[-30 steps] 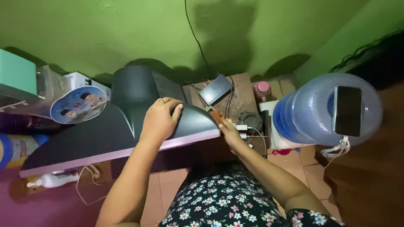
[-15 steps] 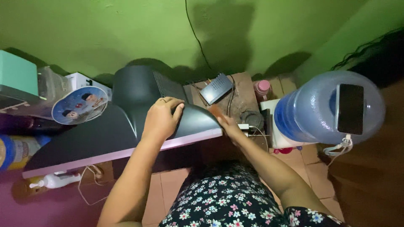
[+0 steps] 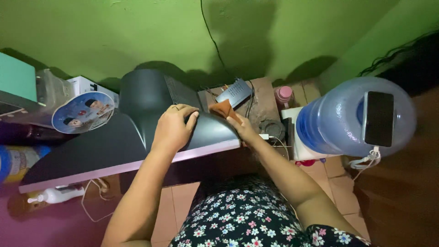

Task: Wiping and cleaning a CRT computer monitor and surrounding desk surface with a cloth.

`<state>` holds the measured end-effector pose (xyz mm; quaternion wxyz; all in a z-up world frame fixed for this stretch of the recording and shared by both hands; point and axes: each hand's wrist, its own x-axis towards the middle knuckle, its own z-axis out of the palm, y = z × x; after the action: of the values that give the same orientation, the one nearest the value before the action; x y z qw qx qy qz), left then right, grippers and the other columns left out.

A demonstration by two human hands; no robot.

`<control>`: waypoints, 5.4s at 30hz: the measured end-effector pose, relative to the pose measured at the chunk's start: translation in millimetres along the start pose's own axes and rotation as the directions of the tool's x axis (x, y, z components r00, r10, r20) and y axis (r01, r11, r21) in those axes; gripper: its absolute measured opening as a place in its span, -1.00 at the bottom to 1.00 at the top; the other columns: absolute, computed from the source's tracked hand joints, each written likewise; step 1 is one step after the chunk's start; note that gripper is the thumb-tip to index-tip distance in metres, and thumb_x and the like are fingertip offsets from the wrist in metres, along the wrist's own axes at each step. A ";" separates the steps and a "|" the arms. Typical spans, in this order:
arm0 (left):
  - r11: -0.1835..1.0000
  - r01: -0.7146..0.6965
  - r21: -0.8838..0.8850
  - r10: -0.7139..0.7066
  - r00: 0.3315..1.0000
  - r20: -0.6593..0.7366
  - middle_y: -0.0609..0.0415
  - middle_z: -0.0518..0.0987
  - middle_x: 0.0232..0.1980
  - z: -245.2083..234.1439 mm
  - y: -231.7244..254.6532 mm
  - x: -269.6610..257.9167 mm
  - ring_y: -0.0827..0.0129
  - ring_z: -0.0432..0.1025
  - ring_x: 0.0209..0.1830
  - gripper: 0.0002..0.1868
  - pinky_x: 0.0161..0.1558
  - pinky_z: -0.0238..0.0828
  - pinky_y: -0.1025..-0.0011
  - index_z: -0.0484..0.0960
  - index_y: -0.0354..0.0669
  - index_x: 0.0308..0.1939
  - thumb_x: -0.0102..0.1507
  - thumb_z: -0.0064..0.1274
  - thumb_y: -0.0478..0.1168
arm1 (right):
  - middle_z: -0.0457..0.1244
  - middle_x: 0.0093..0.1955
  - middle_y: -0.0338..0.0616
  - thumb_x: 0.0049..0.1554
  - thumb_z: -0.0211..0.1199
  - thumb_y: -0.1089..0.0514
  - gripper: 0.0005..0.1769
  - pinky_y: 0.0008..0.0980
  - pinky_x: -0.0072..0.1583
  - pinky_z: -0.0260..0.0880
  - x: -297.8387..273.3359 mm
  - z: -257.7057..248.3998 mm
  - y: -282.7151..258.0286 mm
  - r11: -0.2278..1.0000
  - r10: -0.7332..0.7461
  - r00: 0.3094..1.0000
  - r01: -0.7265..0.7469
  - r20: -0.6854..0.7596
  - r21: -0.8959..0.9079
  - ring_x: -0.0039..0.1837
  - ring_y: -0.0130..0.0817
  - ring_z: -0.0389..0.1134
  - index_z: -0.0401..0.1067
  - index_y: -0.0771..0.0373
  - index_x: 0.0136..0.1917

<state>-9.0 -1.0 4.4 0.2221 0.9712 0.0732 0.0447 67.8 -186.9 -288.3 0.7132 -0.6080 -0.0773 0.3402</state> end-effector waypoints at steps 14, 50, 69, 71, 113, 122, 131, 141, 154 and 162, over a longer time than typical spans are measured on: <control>1.000 -0.020 -0.002 0.020 1.000 0.015 -0.03 0.69 -0.03 1.1 -1.6 0.6 0.03 0.51 0.05 -0.78 0.09 0.42 0.16 0.77 -0.15 -0.13 0.29 0.08 -0.16 | 0.26 0.43 -0.12 0.32 0.07 0.03 -0.45 -0.39 0.47 0.15 -61.7 11.3 -79.3 0.954 -0.301 0.951 0.301 0.076 0.009 0.45 -0.34 0.24 0.27 0.39 0.47; 1.000 -0.001 0.001 0.001 0.999 0.043 -0.04 0.69 -0.02 -1.4 -1.5 8.6 0.04 0.50 0.08 -0.76 0.14 0.39 0.16 0.77 -0.17 -0.12 0.29 0.06 -0.15 | 0.32 0.11 -0.02 0.38 0.14 -0.04 -0.48 -0.22 0.13 0.21 -7.2 -24.2 48.1 0.989 0.140 0.990 -0.139 -0.003 0.058 0.08 -0.25 0.25 0.37 0.42 0.40; 1.000 -0.031 0.003 0.031 0.999 0.027 -0.03 0.69 -0.03 -0.8 -2.5 9.2 0.03 0.50 0.07 -0.77 0.12 0.39 0.13 0.76 -0.21 -0.13 0.28 0.07 -0.17 | 0.26 0.43 -0.09 0.28 0.13 -0.13 -0.33 -0.35 0.40 0.22 18.3 -3.3 -31.2 0.994 -0.023 0.958 0.053 0.285 -0.100 0.40 -0.34 0.26 0.23 0.25 0.53; 1.000 -0.016 0.014 0.016 1.000 0.018 -0.04 0.68 -0.03 2.8 -5.7 7.4 0.03 0.50 0.07 -0.76 0.12 0.39 0.14 0.75 -0.21 -0.13 0.28 0.08 -0.16 | 0.28 0.39 -0.10 0.31 0.13 -0.13 -0.36 -0.36 0.38 0.24 44.4 9.8 -27.4 0.992 -0.061 0.930 0.097 0.362 -0.081 0.37 -0.36 0.27 0.27 0.27 0.51; 1.000 0.012 0.006 -0.013 0.998 0.054 -0.05 0.64 -0.04 -0.2 -11.9 14.0 0.07 0.45 0.07 -0.75 0.15 0.32 0.15 0.73 -0.15 -0.08 0.26 0.10 -0.13 | 0.22 0.48 0.08 0.31 0.18 0.04 -0.57 -0.21 0.46 0.21 215.3 84.7 84.1 0.834 -0.183 0.671 0.493 0.719 -0.248 0.49 -0.18 0.22 0.41 0.25 0.38; 0.999 0.044 -0.016 -0.043 0.997 0.071 0.02 0.65 -0.02 -8.1 -7.2 17.9 0.09 0.45 0.08 -0.76 0.17 0.32 0.19 0.73 -0.17 -0.09 0.27 0.07 -0.15 | 0.44 0.23 0.03 0.20 0.32 -0.05 -0.56 -0.20 0.29 0.43 233.8 82.3 83.4 0.647 0.115 0.942 0.171 0.316 -0.743 0.23 -0.17 0.49 0.55 0.11 0.30; 0.999 0.046 -0.023 -0.044 0.996 0.081 0.02 0.65 -0.02 -8.5 -8.5 18.6 0.10 0.45 0.09 -0.75 0.19 0.31 0.19 0.72 -0.18 -0.08 0.27 0.08 -0.15 | 0.21 0.47 0.25 0.14 0.35 0.19 -0.47 -0.18 0.42 0.21 251.1 97.7 105.6 0.684 -0.456 0.737 0.649 0.499 -0.332 0.50 -0.03 0.21 0.41 0.33 0.36; 0.996 0.087 -0.032 -0.083 0.991 0.106 0.04 0.65 -0.01 -10.0 -4.8 21.9 0.10 0.44 0.10 -0.75 0.19 0.30 0.19 0.73 -0.17 -0.09 0.26 0.08 -0.15 | 0.47 -0.01 -0.06 0.04 0.31 0.21 -0.67 -0.29 0.07 0.46 292.1 18.7 130.3 0.685 0.164 0.848 0.270 0.504 -0.677 -0.04 -0.37 0.45 0.61 0.12 0.11; 0.996 0.085 -0.030 -0.082 0.990 0.114 0.03 0.63 0.02 -8.7 -5.5 22.4 0.10 0.44 0.12 -0.74 0.20 0.30 0.18 0.72 -0.17 -0.06 0.27 0.07 -0.15 | 0.44 0.01 0.05 0.23 0.25 0.01 -0.71 -0.21 0.09 0.43 261.3 50.1 155.7 0.678 0.037 0.889 0.314 0.457 -0.665 0.07 -0.15 0.45 0.53 0.22 0.12; 0.992 0.113 -0.052 -0.107 0.988 0.114 0.01 0.63 0.03 -14.2 -2.3 23.2 0.06 0.43 0.12 -0.75 0.20 0.30 0.18 0.72 -0.17 -0.05 0.27 0.07 -0.17 | 0.45 0.02 -0.01 0.12 0.18 0.15 -0.60 -0.22 0.00 0.48 329.8 28.9 155.9 0.905 0.205 0.955 -0.102 0.215 -0.412 -0.03 -0.19 0.48 0.53 0.21 0.22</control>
<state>11.8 10.8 17.4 0.2562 0.9598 0.1129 -0.0198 241.2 32.3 -524.6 0.5301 -0.6955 -0.1865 0.4477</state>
